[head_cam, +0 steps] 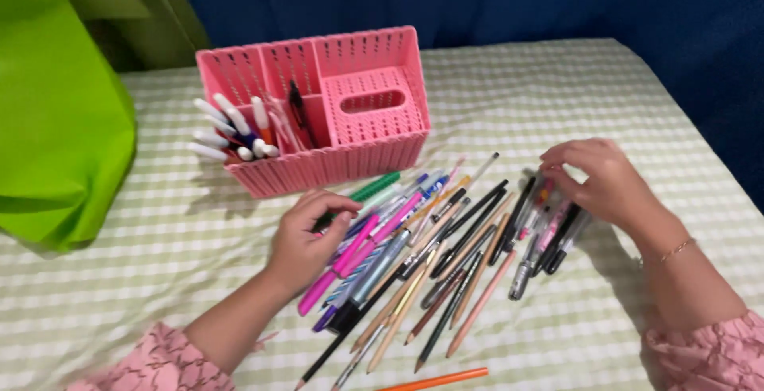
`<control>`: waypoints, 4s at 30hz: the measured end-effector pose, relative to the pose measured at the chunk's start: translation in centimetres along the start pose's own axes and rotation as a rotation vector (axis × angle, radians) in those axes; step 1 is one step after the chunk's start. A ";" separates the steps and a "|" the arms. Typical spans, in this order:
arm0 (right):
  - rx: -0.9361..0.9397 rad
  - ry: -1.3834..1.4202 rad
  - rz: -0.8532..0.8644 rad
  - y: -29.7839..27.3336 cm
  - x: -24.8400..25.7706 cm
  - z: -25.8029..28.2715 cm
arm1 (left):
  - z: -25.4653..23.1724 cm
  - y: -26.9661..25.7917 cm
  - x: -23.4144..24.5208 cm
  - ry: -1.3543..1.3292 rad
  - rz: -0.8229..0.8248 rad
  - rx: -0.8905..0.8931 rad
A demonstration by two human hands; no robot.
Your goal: Sorting various pens, pencils, and markers into a pink plastic desk organizer.
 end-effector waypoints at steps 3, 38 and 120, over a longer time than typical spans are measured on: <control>-0.054 -0.030 0.056 -0.3 0.8 -1.6 | 0.3 -0.2 -0.1 -0.032 0.021 0.029; -0.323 0.782 -0.419 -3.4 2.5 3.3 | 1.5 -1.2 -0.4 -0.226 0.047 0.127; -0.477 1.708 -0.060 -0.6 -14.5 11.0 | 2.3 -2.4 -0.3 -0.360 -0.094 0.257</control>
Point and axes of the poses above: each hand's wrist, its own y-axis towards the middle knuckle, its own x-axis out of the back of the hand, z = x × y, the point moved 3 cm from there along y, towards the middle knuckle, and after that the axes turned 3 degrees about -y, right-handed, at the moved point
